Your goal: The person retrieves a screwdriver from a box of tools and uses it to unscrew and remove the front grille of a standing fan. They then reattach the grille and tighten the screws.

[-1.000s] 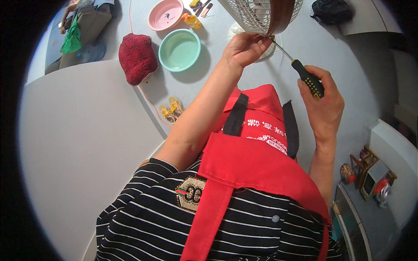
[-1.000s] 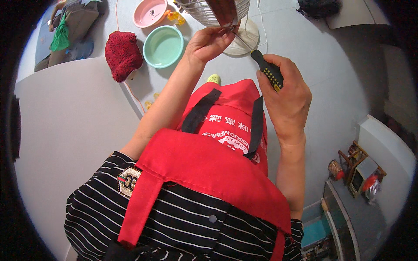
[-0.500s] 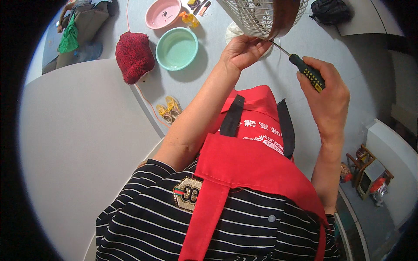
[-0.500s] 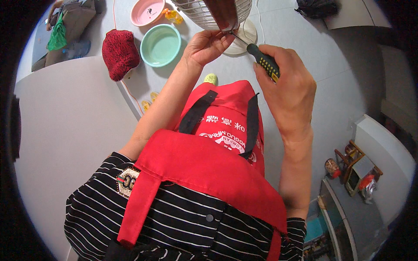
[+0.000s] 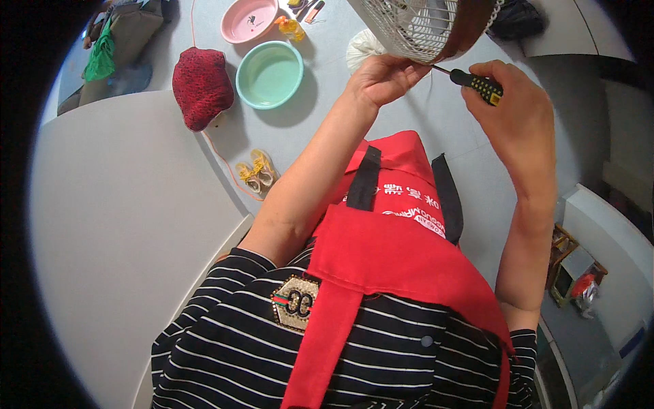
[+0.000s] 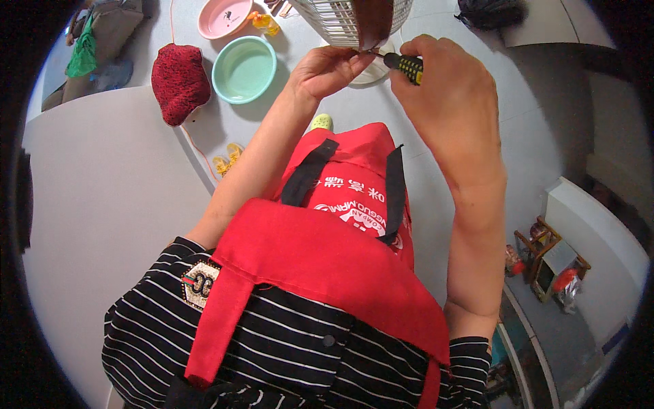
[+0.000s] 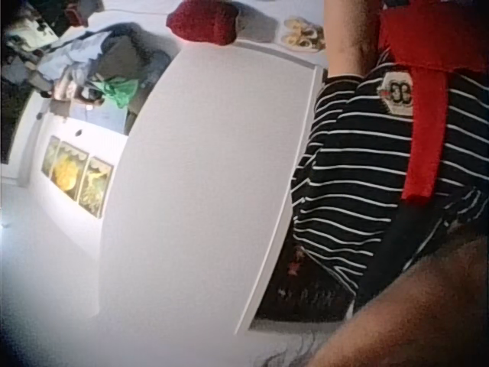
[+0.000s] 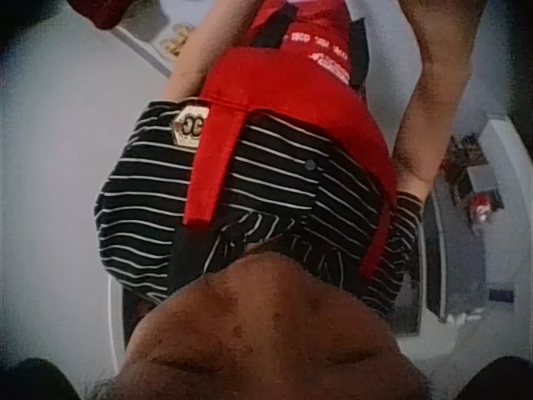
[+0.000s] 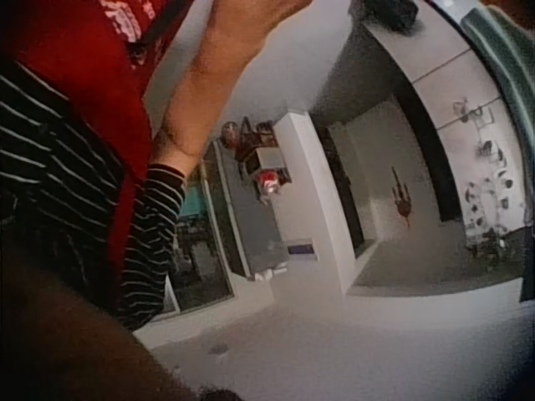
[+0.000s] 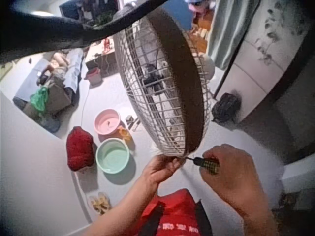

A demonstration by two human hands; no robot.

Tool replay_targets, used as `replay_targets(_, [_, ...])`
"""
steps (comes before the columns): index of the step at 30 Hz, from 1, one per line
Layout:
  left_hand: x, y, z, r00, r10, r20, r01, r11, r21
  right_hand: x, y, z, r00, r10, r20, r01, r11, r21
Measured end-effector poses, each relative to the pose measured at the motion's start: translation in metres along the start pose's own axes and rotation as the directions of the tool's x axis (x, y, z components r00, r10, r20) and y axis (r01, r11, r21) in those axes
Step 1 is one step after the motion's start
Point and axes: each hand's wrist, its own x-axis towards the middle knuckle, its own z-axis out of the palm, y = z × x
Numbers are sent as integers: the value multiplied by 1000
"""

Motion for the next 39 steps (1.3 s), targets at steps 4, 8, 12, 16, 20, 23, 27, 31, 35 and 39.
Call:
replay_targets(4, [2, -4, 2, 995, -81, -67, 70, 986, -150, 8, -4, -4, 998, -49, 25, 51, 993, -108])
replay_targets(8, [-1, -9, 12, 996, -27, -89, 19, 996, -88, 16, -12, -8, 992, 26, 123, -6, 987, -158])
replay_targets(12, [1, -9, 12, 992, -19, -127, 8, 996, -86, 20, -13, -4, 992, 29, 119, -4, 980, -200])
replay_targets(16, [4, -6, 3, 997, -39, -65, 34, 996, -85, 25, -16, -3, 983, 80, 163, -51, 983, -176])
replay_targets(20, [8, -7, -1, 996, -75, -52, 68, 989, -130, 28, -17, -4, 980, 113, 163, -85, 982, -167])
replay_targets(23, [10, -5, -1, 992, -117, -50, 107, 981, -161, 31, -20, -8, 970, 134, 204, -98, 979, -179])
replay_targets(27, [8, -7, 3, 993, -89, -72, 80, 990, -115, 31, -16, -5, 970, 157, 188, -127, 978, -164])
replay_targets(31, [12, -6, -1, 983, -167, -75, 152, 973, -175, 32, 1, -4, 943, 237, 235, -230, 971, -60])
replay_targets(35, [7, -11, 8, 978, -161, -133, 143, 980, -136, 35, -2, -17, 794, 442, 418, -523, 847, 98])
replay_targets(39, [2, -11, 12, 981, -144, -132, 134, 988, -77, 37, -9, -19, 751, 474, 460, -583, 803, 124])
